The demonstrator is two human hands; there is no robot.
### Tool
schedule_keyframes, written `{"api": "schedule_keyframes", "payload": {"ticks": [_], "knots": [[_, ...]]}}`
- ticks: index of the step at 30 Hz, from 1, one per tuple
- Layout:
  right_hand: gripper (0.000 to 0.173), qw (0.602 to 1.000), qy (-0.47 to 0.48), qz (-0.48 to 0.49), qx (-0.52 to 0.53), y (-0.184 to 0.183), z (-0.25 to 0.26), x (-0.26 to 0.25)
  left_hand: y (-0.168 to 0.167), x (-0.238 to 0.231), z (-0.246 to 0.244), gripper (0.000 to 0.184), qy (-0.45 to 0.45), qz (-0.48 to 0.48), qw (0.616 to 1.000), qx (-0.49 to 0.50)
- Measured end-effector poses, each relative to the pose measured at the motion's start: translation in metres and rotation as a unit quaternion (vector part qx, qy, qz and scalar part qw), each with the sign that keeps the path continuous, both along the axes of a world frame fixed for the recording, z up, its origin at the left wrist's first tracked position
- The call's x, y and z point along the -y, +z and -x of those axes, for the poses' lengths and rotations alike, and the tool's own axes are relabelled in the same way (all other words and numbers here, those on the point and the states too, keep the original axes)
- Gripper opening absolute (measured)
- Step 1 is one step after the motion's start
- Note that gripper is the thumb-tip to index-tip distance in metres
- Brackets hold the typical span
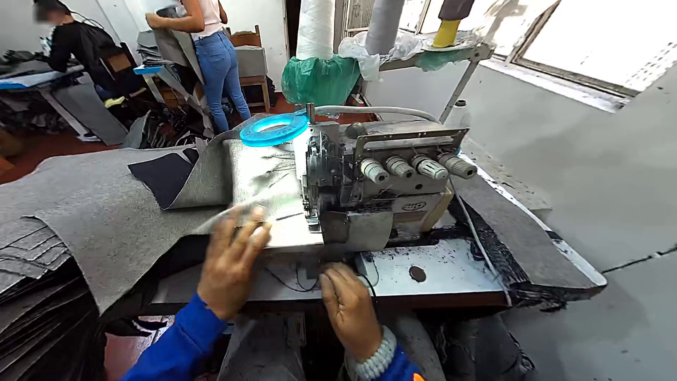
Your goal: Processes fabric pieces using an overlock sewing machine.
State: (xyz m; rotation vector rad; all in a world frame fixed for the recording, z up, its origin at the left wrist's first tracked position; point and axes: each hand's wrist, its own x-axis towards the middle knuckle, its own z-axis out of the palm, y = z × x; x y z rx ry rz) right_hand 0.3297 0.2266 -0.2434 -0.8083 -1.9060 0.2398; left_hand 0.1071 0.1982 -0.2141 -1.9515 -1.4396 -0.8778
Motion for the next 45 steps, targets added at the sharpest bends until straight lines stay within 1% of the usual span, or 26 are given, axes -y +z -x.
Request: {"api": "schedule_keyframes", "payload": {"ticks": [1,2,3,4,5,7,8,9,10,12,14,16,18,20,22,24,26,28,31,32,34,35,38,41,43,45], "knots": [[0.037,0.998,-0.029,-0.024,0.050,-0.006,-0.005,-0.005,-0.014,-0.005,0.016,0.053,0.059,0.012,0.998,0.026],[0.034,0.991,-0.071,-0.049,0.105,-0.009,-0.006,-0.008,-0.021,-0.015,0.028,0.074,0.100,0.062,0.991,0.071],[0.033,0.980,-0.111,-0.057,0.157,-0.010,-0.003,-0.009,-0.019,-0.031,0.036,0.087,0.134,0.130,0.975,0.122],[0.036,0.969,-0.137,-0.035,0.204,-0.008,0.001,-0.007,-0.013,-0.051,0.038,0.091,0.155,0.199,0.954,0.161],[0.041,0.958,-0.146,0.014,0.247,-0.001,0.003,-0.003,-0.007,-0.071,0.036,0.085,0.153,0.255,0.935,0.196],[0.054,0.927,-0.125,0.156,0.316,0.020,0.003,0.002,0.007,-0.107,0.032,0.065,0.124,0.314,0.909,0.243],[0.059,0.912,-0.113,0.203,0.338,0.026,0.002,0.000,0.017,-0.117,0.031,0.059,0.115,0.353,0.892,0.259],[0.063,0.906,-0.106,0.215,0.350,0.025,-0.002,-0.004,0.024,-0.125,0.032,0.059,0.115,0.379,0.886,0.242],[0.066,0.904,-0.100,0.215,0.356,0.020,-0.005,-0.006,0.033,-0.127,0.037,0.063,0.123,0.418,0.880,0.191],[0.067,0.898,-0.090,0.221,0.369,0.010,-0.011,-0.008,0.062,-0.108,0.049,0.065,0.168,0.473,0.863,0.053],[0.065,0.903,-0.080,0.218,0.361,0.003,-0.015,-0.009,0.107,-0.058,0.073,0.045,0.191,0.448,0.873,0.013],[0.061,0.912,-0.076,0.203,0.348,0.000,-0.017,-0.008,0.153,0.008,0.111,0.030,0.253,0.366,0.895,0.030],[0.060,0.920,-0.074,0.181,0.339,-0.003,-0.019,-0.007,0.185,0.062,0.161,0.030,0.345,0.351,0.870,0.024],[0.056,0.928,-0.068,0.160,0.329,-0.004,-0.019,-0.007,0.193,0.088,0.201,0.026,0.376,0.386,0.843,0.009],[0.051,0.934,-0.059,0.140,0.323,-0.005,-0.020,-0.007,0.195,0.091,0.213,0.020,0.356,0.410,0.840,-0.018],[0.045,0.945,-0.050,0.097,0.308,-0.009,-0.023,-0.006,0.207,0.080,0.215,0.026,0.340,0.447,0.827,-0.028],[0.036,0.966,-0.037,0.016,0.256,-0.018,-0.028,-0.007,0.224,0.065,0.218,0.030,0.340,0.478,0.810,-0.002],[0.029,0.982,0.000,-0.009,0.189,-0.022,-0.036,-0.005,0.241,0.054,0.220,0.028,0.345,0.495,0.797,0.005],[0.030,0.987,0.076,0.041,0.132,-0.020,-0.055,0.002,0.244,0.054,0.217,0.023,0.293,0.484,0.824,-0.004],[0.033,0.986,0.091,0.051,0.129,-0.020,-0.060,0.004,0.236,0.055,0.217,0.027,0.287,0.499,0.818,-0.013],[0.035,0.982,0.112,0.065,0.135,-0.017,-0.064,0.006,0.221,0.057,0.216,0.019,0.307,0.518,0.797,-0.047],[0.035,0.981,0.119,0.074,0.136,-0.015,-0.065,0.006,0.218,0.057,0.218,0.017,0.316,0.512,0.797,-0.055],[0.034,0.974,0.140,0.112,0.141,-0.006,-0.069,0.006,0.225,0.061,0.231,0.018,0.320,0.473,0.821,0.012],[0.034,0.967,0.148,0.143,0.150,0.008,-0.074,0.009,0.239,0.064,0.240,0.024,0.331,0.460,0.821,0.071],[0.034,0.966,0.156,0.155,0.138,0.023,-0.072,0.016,0.251,0.063,0.221,0.026,0.335,0.429,0.837,0.058],[0.035,0.959,0.194,0.176,0.107,0.042,-0.063,0.029,0.258,0.061,0.174,0.024,0.310,0.399,0.861,0.056]]}}
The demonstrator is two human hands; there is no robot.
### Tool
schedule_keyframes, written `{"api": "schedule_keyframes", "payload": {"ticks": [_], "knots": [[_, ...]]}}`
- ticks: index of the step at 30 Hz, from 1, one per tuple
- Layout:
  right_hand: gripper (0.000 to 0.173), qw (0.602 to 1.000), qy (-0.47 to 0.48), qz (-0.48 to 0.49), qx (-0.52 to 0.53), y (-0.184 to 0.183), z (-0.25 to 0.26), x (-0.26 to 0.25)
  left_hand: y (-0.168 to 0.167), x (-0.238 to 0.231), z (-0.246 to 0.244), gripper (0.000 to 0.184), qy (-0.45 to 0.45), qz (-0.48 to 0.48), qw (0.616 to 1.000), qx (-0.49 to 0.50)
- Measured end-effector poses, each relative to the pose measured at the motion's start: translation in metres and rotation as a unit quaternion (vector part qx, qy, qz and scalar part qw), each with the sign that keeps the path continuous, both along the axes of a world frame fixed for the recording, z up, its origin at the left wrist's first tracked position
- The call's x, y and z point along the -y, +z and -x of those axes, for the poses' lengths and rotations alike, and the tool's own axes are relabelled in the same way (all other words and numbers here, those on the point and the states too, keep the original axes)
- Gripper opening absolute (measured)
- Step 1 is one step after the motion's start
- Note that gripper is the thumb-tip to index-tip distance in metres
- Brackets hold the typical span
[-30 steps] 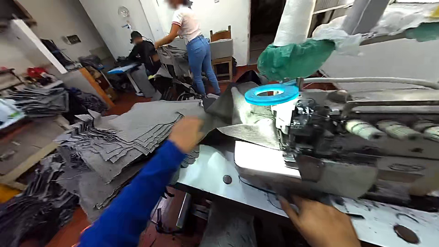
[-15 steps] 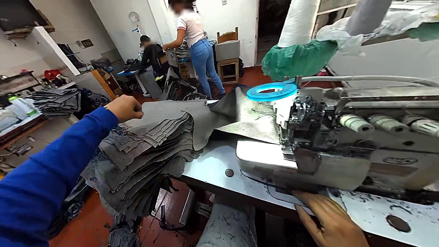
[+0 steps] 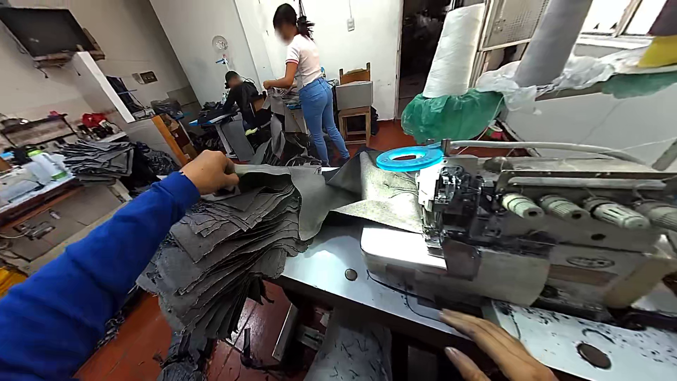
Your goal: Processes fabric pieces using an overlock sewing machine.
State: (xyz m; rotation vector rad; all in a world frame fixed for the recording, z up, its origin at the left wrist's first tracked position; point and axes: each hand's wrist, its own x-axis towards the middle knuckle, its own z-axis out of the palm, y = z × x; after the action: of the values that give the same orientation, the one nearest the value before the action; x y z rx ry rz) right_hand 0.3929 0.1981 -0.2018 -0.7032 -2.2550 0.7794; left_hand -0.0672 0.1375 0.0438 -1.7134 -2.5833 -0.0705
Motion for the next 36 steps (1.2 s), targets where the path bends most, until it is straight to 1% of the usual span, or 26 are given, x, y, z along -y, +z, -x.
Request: {"api": "schedule_keyframes", "payload": {"ticks": [2,3,4,5,6,7,8,9,10,11,12,14,15,16,17,19,21,22,24,26,28,30,31,33,34,36], "knots": [[0.044,0.995,0.057,0.067,-0.048,0.013,0.017,0.014,-0.005,0.002,-0.066,0.019,-0.066,-0.025,0.996,0.063],[0.057,0.986,0.093,0.115,-0.079,0.016,0.029,0.021,-0.014,0.004,-0.101,0.018,-0.100,-0.027,0.988,0.114],[0.076,0.971,0.128,0.166,-0.110,0.017,0.044,0.026,-0.027,0.003,-0.134,0.019,-0.131,-0.028,0.975,0.179],[0.097,0.952,0.154,0.225,-0.142,0.018,0.062,0.031,-0.046,0.000,-0.161,0.021,-0.153,-0.033,0.954,0.256],[0.108,0.927,0.158,0.286,-0.183,0.022,0.081,0.035,-0.068,-0.006,-0.184,0.023,-0.162,-0.040,0.929,0.331],[0.101,0.898,0.139,0.345,-0.235,0.027,0.099,0.039,-0.089,-0.015,-0.201,0.025,-0.157,-0.040,0.906,0.392],[0.081,0.865,0.094,0.403,-0.283,0.034,0.116,0.042,-0.106,-0.025,-0.214,0.026,-0.144,-0.038,0.887,0.436],[0.056,0.833,0.034,0.453,-0.314,0.042,0.130,0.042,-0.119,-0.035,-0.223,0.026,-0.133,-0.032,0.878,0.459],[0.037,0.810,-0.026,0.486,-0.328,0.048,0.140,0.041,-0.129,-0.042,-0.228,0.026,-0.134,-0.031,0.879,0.457],[0.027,0.798,-0.072,0.499,-0.330,0.050,0.146,0.038,-0.137,-0.047,-0.229,0.025,-0.155,-0.038,0.886,0.436],[0.023,0.797,-0.098,0.495,-0.331,0.045,0.147,0.034,-0.140,-0.048,-0.227,0.024,-0.200,-0.036,0.898,0.391],[0.024,0.819,-0.112,0.460,-0.325,0.029,0.134,0.028,-0.142,-0.043,-0.217,0.029,-0.328,-0.022,0.919,0.216],[0.025,0.836,-0.107,0.429,-0.326,0.023,0.125,0.024,-0.145,-0.039,-0.208,0.032,-0.377,-0.022,0.917,0.129],[0.024,0.845,-0.105,0.407,-0.332,0.019,0.118,0.020,-0.146,-0.036,-0.197,0.037,-0.403,-0.014,0.912,0.081],[0.024,0.845,-0.103,0.397,-0.344,0.016,0.111,0.016,-0.146,-0.033,-0.188,0.042,-0.407,0.015,0.909,0.084],[0.026,0.837,-0.083,0.394,-0.371,0.010,0.111,0.015,-0.146,-0.031,-0.179,0.045,-0.419,0.003,0.901,0.116],[0.041,0.847,-0.055,0.395,-0.352,0.008,0.128,0.028,-0.139,-0.039,-0.182,0.041,-0.426,-0.010,0.898,0.113],[0.042,0.849,-0.053,0.409,-0.331,0.008,0.139,0.042,-0.136,-0.045,-0.186,0.040,-0.424,0.005,0.901,0.094],[0.041,0.848,-0.068,0.456,-0.261,0.008,0.156,0.068,-0.136,-0.059,-0.192,0.039,-0.420,0.028,0.904,0.068],[0.027,0.844,-0.073,0.478,-0.231,0.014,0.153,0.081,-0.145,-0.069,-0.189,0.035,-0.431,-0.030,0.900,0.049],[0.015,0.865,-0.037,0.459,-0.202,0.017,0.124,0.080,-0.161,-0.063,-0.181,0.037,-0.451,-0.099,0.886,0.042],[0.020,0.909,-0.023,0.398,-0.120,0.009,0.072,0.066,-0.188,-0.045,-0.176,0.048,-0.443,-0.184,0.877,0.032],[0.024,0.928,-0.038,0.360,-0.084,0.003,0.041,0.058,-0.203,-0.036,-0.175,0.054,-0.425,-0.215,0.879,0.034],[0.027,0.942,-0.130,0.305,-0.046,0.002,-0.024,0.030,-0.224,-0.026,-0.174,0.070,-0.383,-0.236,0.890,0.074],[0.027,0.941,-0.199,0.270,-0.040,0.013,-0.053,0.008,-0.228,-0.028,-0.176,0.075,-0.361,-0.251,0.894,0.081],[0.029,0.927,-0.344,0.150,0.005,0.040,-0.105,-0.049,-0.219,-0.038,-0.188,0.073,-0.316,-0.280,0.904,0.068]]}}
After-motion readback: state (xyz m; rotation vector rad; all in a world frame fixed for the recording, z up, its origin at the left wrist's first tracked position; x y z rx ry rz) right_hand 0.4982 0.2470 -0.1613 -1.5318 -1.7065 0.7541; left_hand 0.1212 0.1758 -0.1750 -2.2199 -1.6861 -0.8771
